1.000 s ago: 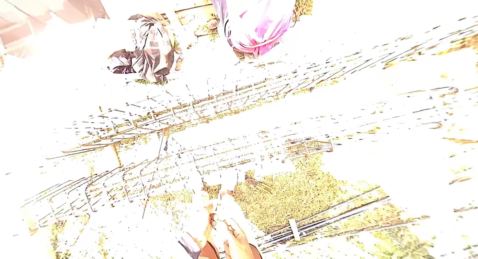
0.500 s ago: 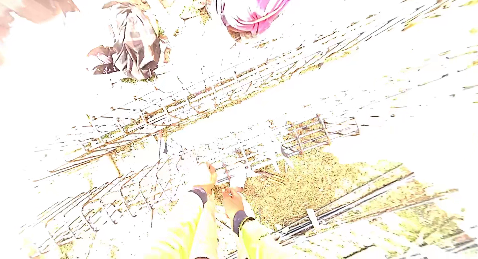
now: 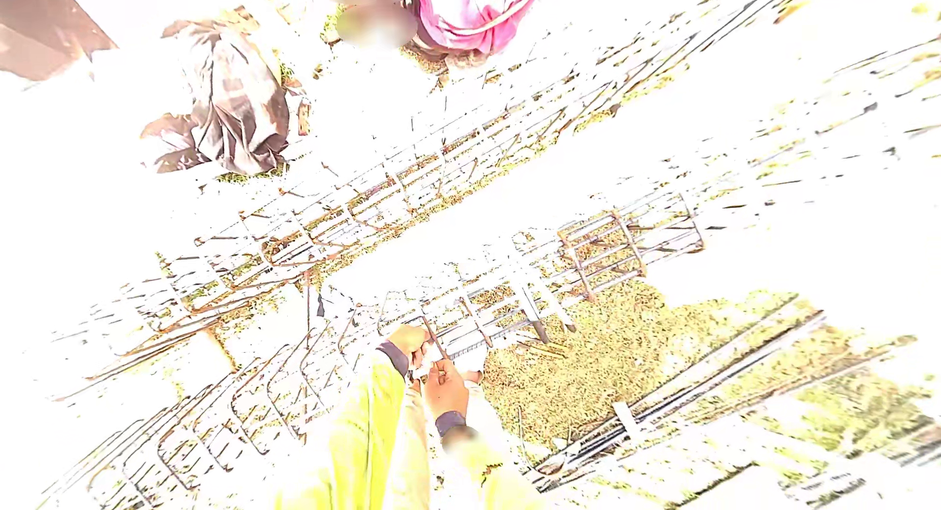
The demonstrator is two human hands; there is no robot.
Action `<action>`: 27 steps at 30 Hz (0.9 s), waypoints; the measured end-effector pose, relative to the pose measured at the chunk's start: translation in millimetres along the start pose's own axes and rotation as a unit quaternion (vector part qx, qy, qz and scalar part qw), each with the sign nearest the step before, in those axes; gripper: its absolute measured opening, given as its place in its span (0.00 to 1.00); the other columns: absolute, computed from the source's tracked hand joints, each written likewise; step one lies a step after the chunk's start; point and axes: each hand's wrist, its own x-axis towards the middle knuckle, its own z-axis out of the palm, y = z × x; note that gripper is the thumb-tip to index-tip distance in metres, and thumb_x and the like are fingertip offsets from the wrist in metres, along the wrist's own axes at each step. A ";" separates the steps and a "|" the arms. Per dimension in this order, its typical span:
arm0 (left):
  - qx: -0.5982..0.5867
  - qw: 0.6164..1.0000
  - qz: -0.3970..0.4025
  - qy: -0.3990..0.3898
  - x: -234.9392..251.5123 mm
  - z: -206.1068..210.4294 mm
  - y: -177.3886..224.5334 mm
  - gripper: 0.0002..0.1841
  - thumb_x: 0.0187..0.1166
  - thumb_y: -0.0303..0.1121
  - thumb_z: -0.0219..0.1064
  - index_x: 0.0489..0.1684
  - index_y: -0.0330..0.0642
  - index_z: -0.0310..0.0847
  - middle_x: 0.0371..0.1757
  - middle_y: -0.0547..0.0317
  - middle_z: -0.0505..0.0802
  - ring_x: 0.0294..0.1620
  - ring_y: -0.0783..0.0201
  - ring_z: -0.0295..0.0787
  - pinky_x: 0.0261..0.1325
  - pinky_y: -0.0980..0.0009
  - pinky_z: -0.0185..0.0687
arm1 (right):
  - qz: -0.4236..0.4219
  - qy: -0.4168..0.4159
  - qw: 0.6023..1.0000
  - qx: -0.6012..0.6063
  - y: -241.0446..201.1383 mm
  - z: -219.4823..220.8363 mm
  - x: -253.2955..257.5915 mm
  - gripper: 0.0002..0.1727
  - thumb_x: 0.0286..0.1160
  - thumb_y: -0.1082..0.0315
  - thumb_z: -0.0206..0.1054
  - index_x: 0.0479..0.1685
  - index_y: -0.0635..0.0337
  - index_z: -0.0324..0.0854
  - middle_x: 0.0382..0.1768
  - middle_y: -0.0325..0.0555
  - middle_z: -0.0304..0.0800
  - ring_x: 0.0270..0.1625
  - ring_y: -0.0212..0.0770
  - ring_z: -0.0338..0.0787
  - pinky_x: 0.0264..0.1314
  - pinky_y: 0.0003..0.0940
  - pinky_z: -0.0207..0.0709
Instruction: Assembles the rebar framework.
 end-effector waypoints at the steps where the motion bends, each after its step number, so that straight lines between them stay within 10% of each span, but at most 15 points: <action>1: -0.006 1.000 0.000 0.015 1.8 2.4 -1.1 0.08 0.87 0.34 0.59 0.40 0.41 0.78 0.18 0.65 0.74 0.11 0.73 0.63 0.15 0.79 0.61 | 0.000 -0.006 1.000 0.001 2.5 -1.0 1.3 0.17 0.91 0.61 0.56 0.64 0.60 0.84 0.46 0.56 0.94 0.50 0.54 0.93 0.60 0.55 0.81; 5: -0.038 0.997 0.033 0.055 -0.4 12.6 -13.4 0.11 0.90 0.39 0.60 0.56 0.43 0.80 0.24 0.63 0.72 0.15 0.71 0.63 0.18 0.77 0.61 | -0.002 -0.076 0.996 0.040 12.6 -5.1 2.0 0.21 0.92 0.64 0.51 0.72 0.64 0.81 0.65 0.61 0.88 0.71 0.54 0.86 0.77 0.55 0.73; 8: -0.013 0.995 0.063 0.079 -0.5 14.0 -21.4 0.17 0.89 0.42 0.62 0.70 0.48 0.82 0.32 0.59 0.79 0.20 0.68 0.68 0.23 0.73 0.66 | 0.040 -0.111 0.993 0.021 6.8 -14.4 2.7 0.21 0.93 0.61 0.50 0.65 0.65 0.84 0.59 0.61 0.90 0.64 0.54 0.88 0.70 0.54 0.76; 12: -0.049 0.983 0.130 0.123 -1.3 16.9 -35.3 0.16 0.85 0.41 0.68 0.66 0.47 0.87 0.39 0.56 0.88 0.23 0.68 0.72 0.26 0.71 0.69 | 0.104 -0.082 0.991 0.032 -5.4 -20.1 7.8 0.22 0.93 0.57 0.53 0.60 0.63 0.87 0.55 0.61 0.91 0.58 0.54 0.89 0.63 0.54 0.78; 16: -0.059 0.968 0.169 0.178 4.4 26.3 -49.1 0.15 0.83 0.40 0.71 0.60 0.44 0.90 0.58 0.48 0.93 0.59 0.54 0.90 0.64 0.54 0.82 | 0.124 -0.063 0.990 0.020 -13.0 -14.3 10.8 0.23 0.93 0.56 0.52 0.61 0.63 0.87 0.62 0.62 0.89 0.69 0.56 0.85 0.73 0.56 0.73; 27: -0.088 0.900 0.355 0.236 -1.8 43.3 -79.1 0.09 0.83 0.28 0.67 0.47 0.31 0.89 0.43 0.47 0.95 0.46 0.60 0.93 0.58 0.62 0.87 | 0.030 -0.064 0.996 -0.046 -32.8 -30.6 15.6 0.20 0.89 0.59 0.55 0.50 0.60 0.92 0.54 0.55 0.93 0.61 0.50 0.90 0.67 0.51 0.77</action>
